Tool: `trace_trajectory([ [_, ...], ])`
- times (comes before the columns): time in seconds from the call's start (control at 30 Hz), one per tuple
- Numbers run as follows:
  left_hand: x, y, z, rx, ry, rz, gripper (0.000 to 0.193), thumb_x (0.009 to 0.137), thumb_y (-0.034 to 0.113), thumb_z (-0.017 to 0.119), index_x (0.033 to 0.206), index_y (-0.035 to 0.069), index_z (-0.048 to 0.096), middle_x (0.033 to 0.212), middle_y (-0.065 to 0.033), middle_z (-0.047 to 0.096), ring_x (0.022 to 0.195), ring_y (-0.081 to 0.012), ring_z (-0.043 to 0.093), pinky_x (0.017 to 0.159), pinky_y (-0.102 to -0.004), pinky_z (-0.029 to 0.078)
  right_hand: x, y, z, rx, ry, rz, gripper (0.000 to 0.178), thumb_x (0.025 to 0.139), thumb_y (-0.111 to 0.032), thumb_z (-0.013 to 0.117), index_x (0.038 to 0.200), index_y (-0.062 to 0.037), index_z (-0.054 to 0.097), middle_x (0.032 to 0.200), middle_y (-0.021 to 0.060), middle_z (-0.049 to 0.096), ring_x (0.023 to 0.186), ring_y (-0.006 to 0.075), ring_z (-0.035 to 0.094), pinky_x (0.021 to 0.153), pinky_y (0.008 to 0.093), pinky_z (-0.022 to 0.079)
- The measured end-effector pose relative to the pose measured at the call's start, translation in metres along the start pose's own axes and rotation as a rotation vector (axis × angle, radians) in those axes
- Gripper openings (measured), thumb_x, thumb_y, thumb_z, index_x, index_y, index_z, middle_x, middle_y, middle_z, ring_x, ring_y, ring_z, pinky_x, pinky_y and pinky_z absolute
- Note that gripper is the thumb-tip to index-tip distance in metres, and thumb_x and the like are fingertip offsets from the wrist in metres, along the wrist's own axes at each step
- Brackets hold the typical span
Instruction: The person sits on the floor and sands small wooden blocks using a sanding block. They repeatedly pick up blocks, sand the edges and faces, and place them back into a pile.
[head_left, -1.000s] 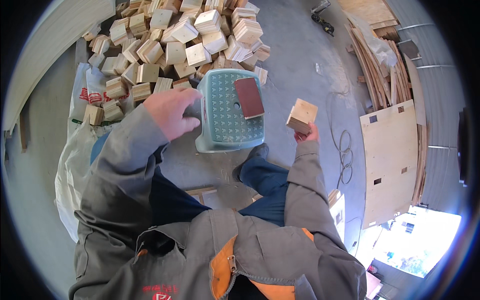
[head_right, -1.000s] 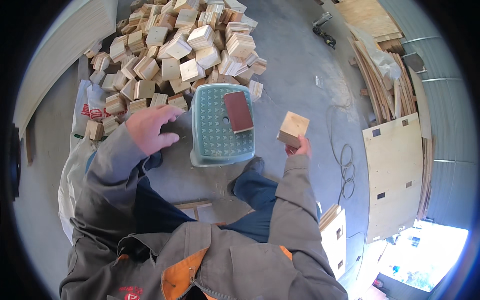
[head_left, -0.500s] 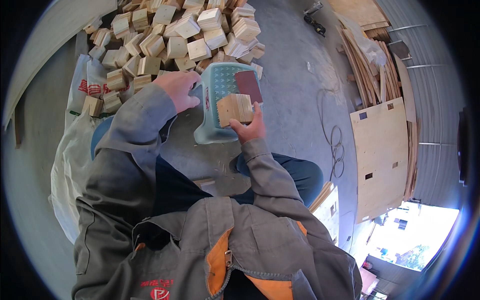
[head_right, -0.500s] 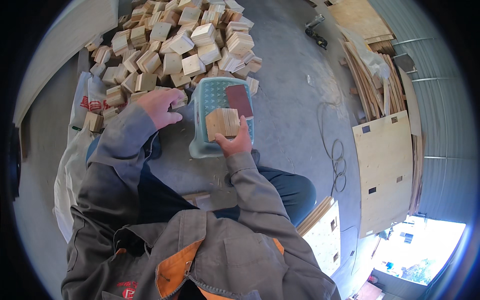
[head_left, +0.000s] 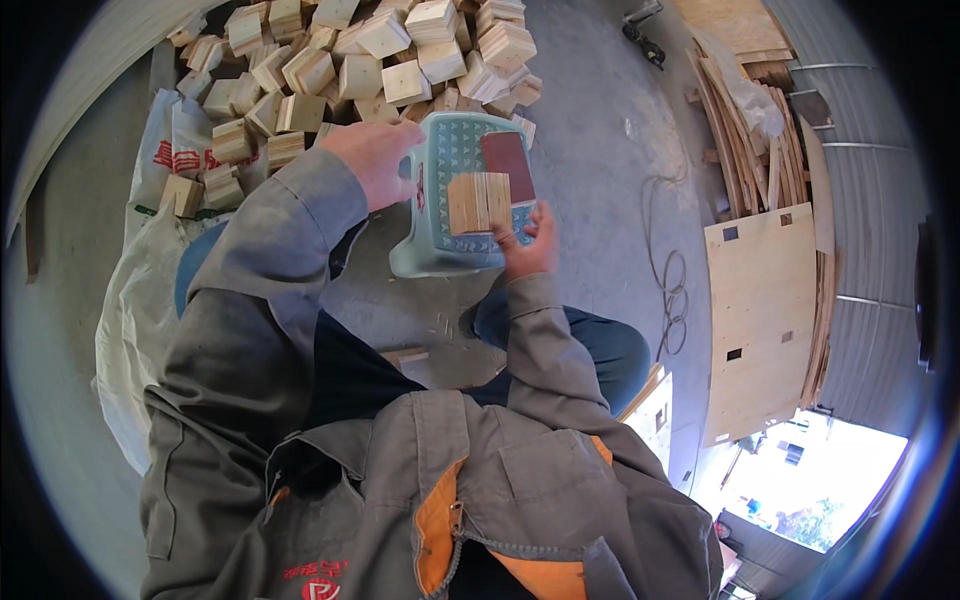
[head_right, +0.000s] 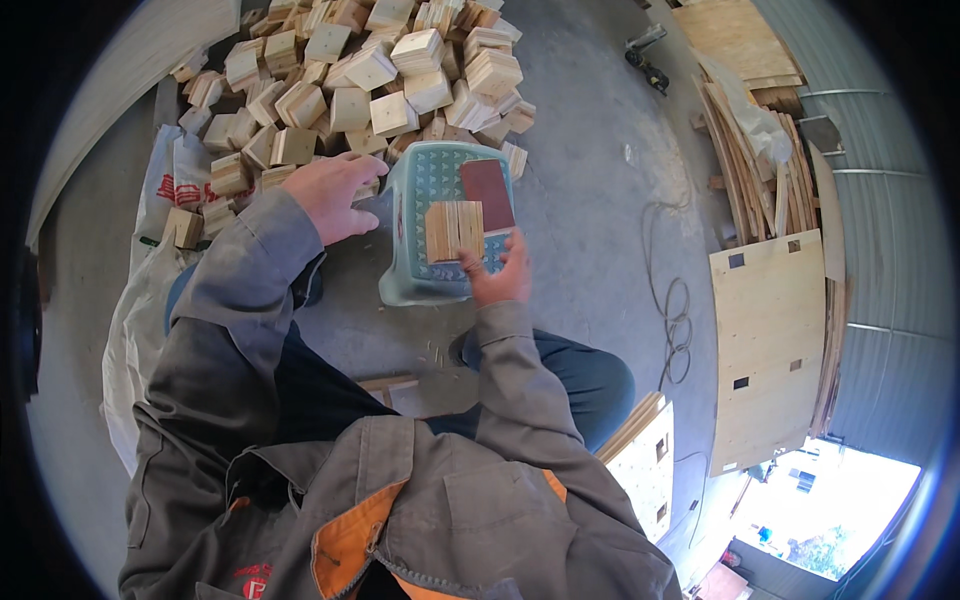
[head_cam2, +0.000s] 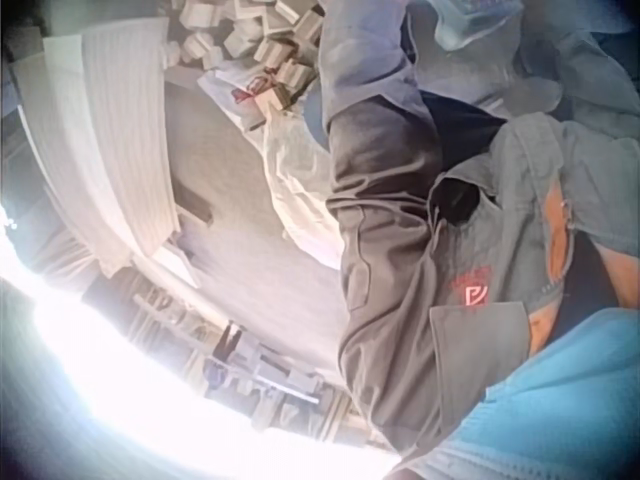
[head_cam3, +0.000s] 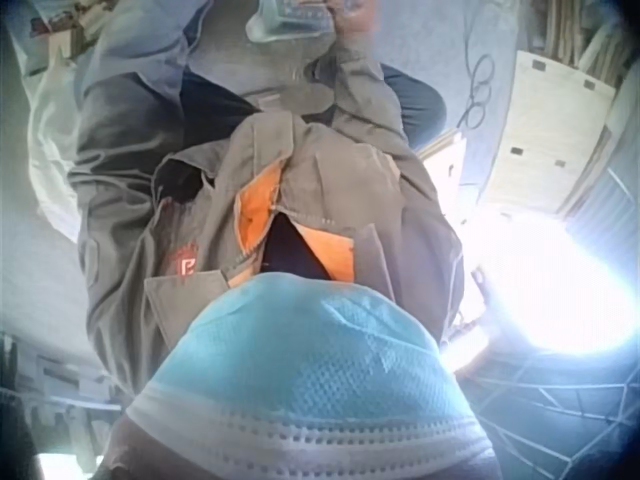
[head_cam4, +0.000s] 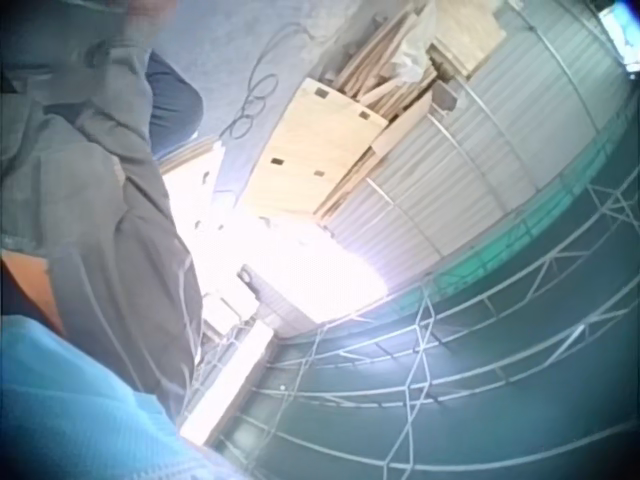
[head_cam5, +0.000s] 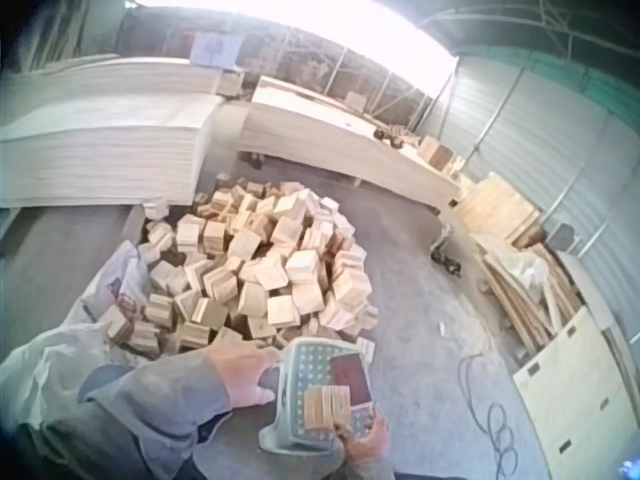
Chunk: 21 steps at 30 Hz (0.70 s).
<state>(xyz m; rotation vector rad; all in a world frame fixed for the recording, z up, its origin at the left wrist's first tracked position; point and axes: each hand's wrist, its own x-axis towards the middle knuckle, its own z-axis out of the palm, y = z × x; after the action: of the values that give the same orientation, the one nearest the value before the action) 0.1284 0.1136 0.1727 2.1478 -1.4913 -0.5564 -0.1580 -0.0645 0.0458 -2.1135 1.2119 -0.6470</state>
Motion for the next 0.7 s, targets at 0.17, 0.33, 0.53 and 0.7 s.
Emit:
trace_trajectory([
  [0.17, 0.003, 0.008, 0.009, 0.033, -0.039, 0.028, 0.065, 0.079, 0.023, 0.085, 0.138, 0.007, 0.062, 0.127, -0.0173, 0.071, 0.119, -0.0392, 0.069, 0.101, -0.0475, 0.056, 0.056, 0.027, -0.02, -0.072, 0.023, 0.07, 0.095, 0.078, -0.039, 0.094, 0.154, -0.0001, 0.051, 0.137, 0.0215, 0.064, 0.121, 0.0341, 0.063, 0.106, 0.0471, 0.052],
  [0.33, 0.01, 0.015, 0.013, 0.057, -0.089, 0.029, 0.063, 0.08, 0.023, 0.084, 0.136, 0.007, 0.063, 0.127, -0.0163, 0.07, 0.116, -0.0398, 0.069, 0.099, -0.0482, 0.056, 0.09, 0.033, -0.016, -0.425, -0.147, -0.071, 0.093, 0.077, -0.033, 0.093, 0.156, -0.0073, 0.052, 0.148, 0.019, 0.06, 0.141, 0.0368, 0.054, 0.118, 0.0487, 0.045],
  [0.53, 0.02, 0.021, 0.011, 0.075, -0.144, -0.017, 0.06, 0.081, 0.024, 0.082, 0.135, 0.006, 0.064, 0.123, -0.0177, 0.069, 0.113, -0.0396, 0.069, 0.098, -0.0478, 0.057, 0.114, 0.031, 0.027, -0.397, -0.226, -0.074, 0.093, 0.076, -0.036, 0.094, 0.157, -0.014, 0.054, 0.157, 0.0165, 0.054, 0.147, 0.035, 0.05, 0.122, 0.0501, 0.042],
  [0.7, 0.027, 0.024, 0.018, 0.083, -0.113, 0.042, 0.049, 0.083, 0.024, 0.08, 0.127, 0.006, 0.065, 0.119, -0.0168, 0.069, 0.11, -0.0395, 0.071, 0.094, -0.049, 0.059, 0.128, 0.043, 0.043, -0.339, -0.232, -0.14, 0.093, 0.077, -0.038, 0.093, 0.157, -0.0106, 0.053, 0.155, 0.0197, 0.055, 0.146, 0.0372, 0.051, 0.121, 0.0484, 0.043],
])
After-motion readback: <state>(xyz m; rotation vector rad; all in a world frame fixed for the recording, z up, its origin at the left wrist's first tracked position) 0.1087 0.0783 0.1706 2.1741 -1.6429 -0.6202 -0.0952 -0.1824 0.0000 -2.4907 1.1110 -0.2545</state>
